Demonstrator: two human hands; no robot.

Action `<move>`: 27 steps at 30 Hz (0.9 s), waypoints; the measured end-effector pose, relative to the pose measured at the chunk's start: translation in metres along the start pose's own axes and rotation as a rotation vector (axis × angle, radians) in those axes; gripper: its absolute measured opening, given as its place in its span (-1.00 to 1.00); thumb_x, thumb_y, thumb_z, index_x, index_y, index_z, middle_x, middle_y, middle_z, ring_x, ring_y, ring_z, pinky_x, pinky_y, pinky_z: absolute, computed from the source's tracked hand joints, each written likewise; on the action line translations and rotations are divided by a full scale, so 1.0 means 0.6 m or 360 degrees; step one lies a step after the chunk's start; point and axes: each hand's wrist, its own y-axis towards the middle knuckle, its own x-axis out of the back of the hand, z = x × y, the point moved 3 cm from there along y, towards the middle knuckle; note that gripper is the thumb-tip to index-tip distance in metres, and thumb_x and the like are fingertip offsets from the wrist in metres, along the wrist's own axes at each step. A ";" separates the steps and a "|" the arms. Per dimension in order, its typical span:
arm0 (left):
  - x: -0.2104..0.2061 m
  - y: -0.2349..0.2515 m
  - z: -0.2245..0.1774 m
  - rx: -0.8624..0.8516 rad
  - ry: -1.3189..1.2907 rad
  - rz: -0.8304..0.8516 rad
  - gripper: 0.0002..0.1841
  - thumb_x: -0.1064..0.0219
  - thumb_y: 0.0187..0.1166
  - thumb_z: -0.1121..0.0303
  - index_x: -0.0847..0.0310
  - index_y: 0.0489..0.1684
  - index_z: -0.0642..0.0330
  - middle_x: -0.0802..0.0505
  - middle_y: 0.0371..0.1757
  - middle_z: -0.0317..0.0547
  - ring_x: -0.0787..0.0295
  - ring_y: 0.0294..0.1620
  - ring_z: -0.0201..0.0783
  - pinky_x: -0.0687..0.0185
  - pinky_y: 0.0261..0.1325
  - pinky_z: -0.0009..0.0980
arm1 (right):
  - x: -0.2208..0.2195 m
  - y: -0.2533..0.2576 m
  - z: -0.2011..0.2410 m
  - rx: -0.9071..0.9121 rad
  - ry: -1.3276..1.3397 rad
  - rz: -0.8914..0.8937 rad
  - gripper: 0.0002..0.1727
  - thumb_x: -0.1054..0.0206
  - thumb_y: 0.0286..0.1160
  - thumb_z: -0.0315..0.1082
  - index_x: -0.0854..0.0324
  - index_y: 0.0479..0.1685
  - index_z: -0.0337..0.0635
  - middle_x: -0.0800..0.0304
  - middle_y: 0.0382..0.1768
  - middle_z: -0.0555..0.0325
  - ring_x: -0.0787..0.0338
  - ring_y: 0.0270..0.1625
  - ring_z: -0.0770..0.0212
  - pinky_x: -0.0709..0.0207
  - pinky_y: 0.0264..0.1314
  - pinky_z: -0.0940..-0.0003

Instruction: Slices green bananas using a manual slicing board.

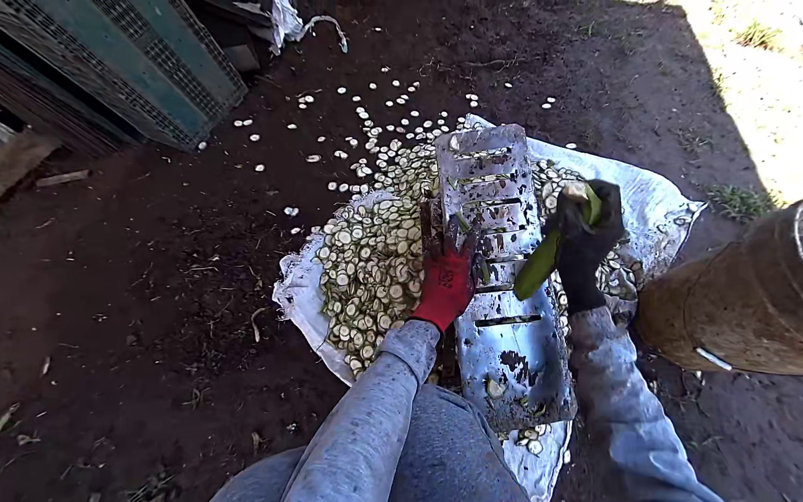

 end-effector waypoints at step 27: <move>0.002 0.001 0.002 0.0134 -0.0055 0.0013 -0.34 -0.30 0.67 0.30 -0.26 0.82 0.05 -0.29 0.75 0.46 -0.32 0.66 0.45 -0.34 0.56 0.28 | -0.132 0.105 -0.058 0.0363 -0.0306 0.0033 -0.78 -0.41 0.44 -0.41 -0.70 -0.03 -0.35 -0.80 -0.23 -0.01 -0.76 -0.39 0.24 -0.69 -0.34 0.27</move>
